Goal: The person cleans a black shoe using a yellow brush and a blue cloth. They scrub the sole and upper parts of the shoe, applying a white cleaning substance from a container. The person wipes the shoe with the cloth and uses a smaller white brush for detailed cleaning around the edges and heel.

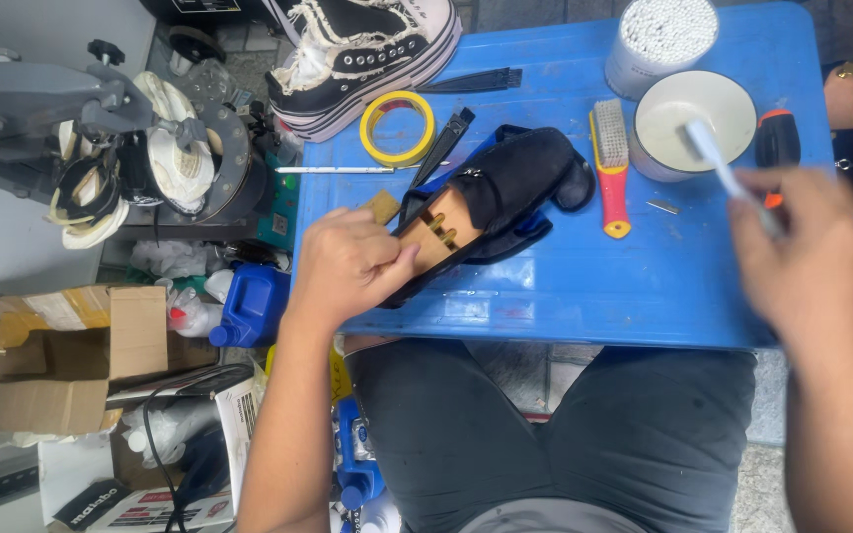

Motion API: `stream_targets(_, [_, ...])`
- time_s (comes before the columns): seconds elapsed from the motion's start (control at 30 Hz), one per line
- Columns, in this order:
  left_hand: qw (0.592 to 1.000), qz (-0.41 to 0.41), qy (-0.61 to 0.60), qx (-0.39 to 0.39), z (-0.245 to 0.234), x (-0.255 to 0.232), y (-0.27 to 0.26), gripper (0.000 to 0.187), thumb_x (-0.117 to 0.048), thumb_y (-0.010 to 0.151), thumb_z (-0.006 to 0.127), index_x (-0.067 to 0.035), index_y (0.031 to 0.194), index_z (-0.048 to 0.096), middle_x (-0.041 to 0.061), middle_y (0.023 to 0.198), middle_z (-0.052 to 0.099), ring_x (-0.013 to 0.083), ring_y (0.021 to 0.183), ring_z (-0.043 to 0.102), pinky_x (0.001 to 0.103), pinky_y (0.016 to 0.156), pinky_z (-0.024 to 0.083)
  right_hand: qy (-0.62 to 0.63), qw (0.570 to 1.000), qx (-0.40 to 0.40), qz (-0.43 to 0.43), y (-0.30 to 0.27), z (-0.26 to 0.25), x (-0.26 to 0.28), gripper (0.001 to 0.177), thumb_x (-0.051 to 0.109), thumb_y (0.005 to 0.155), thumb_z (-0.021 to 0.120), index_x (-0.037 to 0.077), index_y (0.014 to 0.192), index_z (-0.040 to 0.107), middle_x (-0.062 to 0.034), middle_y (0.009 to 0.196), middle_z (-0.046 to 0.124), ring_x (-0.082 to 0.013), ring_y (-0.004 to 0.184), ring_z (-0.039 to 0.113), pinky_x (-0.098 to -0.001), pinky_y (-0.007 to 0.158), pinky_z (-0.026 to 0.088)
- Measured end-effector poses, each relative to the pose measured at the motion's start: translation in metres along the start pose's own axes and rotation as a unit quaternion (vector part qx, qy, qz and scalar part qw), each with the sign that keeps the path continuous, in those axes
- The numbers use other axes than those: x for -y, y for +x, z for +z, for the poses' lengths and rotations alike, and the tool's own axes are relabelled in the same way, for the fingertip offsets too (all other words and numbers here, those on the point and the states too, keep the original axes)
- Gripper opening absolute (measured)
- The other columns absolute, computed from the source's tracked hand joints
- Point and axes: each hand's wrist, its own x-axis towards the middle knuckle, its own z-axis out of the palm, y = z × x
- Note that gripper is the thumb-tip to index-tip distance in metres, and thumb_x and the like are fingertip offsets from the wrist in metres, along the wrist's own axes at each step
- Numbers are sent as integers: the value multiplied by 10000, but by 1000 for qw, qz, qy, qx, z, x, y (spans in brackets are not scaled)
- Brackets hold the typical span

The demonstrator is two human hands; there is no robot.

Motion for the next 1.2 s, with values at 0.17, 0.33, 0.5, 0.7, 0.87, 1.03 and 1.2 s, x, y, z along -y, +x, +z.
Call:
stream_targets(0.17, [997, -5, 71, -13, 1, -4, -15, 281, -223, 816, 820, -105, 629, 646, 24, 609, 585, 233, 631, 575, 394, 570, 403, -218, 975, 22, -46, 72, -5, 2, 114, 124, 965, 777, 97, 1069, 814, -180, 1072, 667, -344, 869, 714, -421, 788, 590])
stream_targets(0.33, [987, -139, 67, 34, -8, -19, -5, 353, -355, 787, 855, -83, 671, 664, 64, 661, 624, 286, 670, 623, 414, 606, 476, -411, 893, 174, -56, 109, 15, 8, 191, 147, 849, 678, 169, 945, 842, -158, 1038, 702, -325, 823, 730, -423, 811, 581])
stream_targets(0.5, [975, -219, -9, 19, -11, -39, 17, 471, -383, 803, 839, -21, 1036, 648, 130, 1000, 668, 344, 920, 664, 440, 770, 528, -297, 937, 181, -35, 104, 14, 14, 202, 134, 868, 729, 162, 1036, 836, -175, 996, 735, -345, 853, 723, -453, 745, 583])
stream_targets(0.7, [973, -217, 35, 75, 18, -43, 38, 527, -340, 683, 908, -40, 1037, 659, 136, 1015, 647, 373, 997, 628, 467, 834, 501, 31, 992, 103, 61, 54, -1, 46, 210, 108, 1032, 708, 41, 1230, 723, -210, 961, 723, -322, 847, 729, -420, 773, 569])
stream_targets(0.87, [968, -213, -60, 114, 20, -29, 36, 615, -229, 572, 954, -30, 1071, 654, 109, 1135, 668, 361, 1098, 625, 445, 917, 490, 127, 985, 114, 5, 21, 61, 88, 208, 50, 995, 654, -20, 1191, 644, -295, 1105, 708, -483, 1039, 673, -494, 864, 534])
stream_targets(1.03, [970, -181, -89, 133, 21, -23, 34, 750, -175, 490, 967, -14, 1150, 649, 191, 1336, 576, 421, 1226, 552, 461, 1013, 455, 122, 986, 110, 16, 25, 75, 92, 216, 60, 1009, 639, -51, 1194, 630, -305, 1040, 694, -487, 960, 683, -507, 807, 542])
stream_targets(1.2, [962, -195, -99, 163, 21, -25, 31, 700, -111, 539, 934, -29, 1168, 638, 172, 1363, 552, 400, 1256, 553, 449, 1038, 463, 203, 953, 199, 106, 0, 73, 115, 270, 85, 957, 677, -22, 1204, 687, -246, 800, 688, -343, 734, 702, -405, 632, 549])
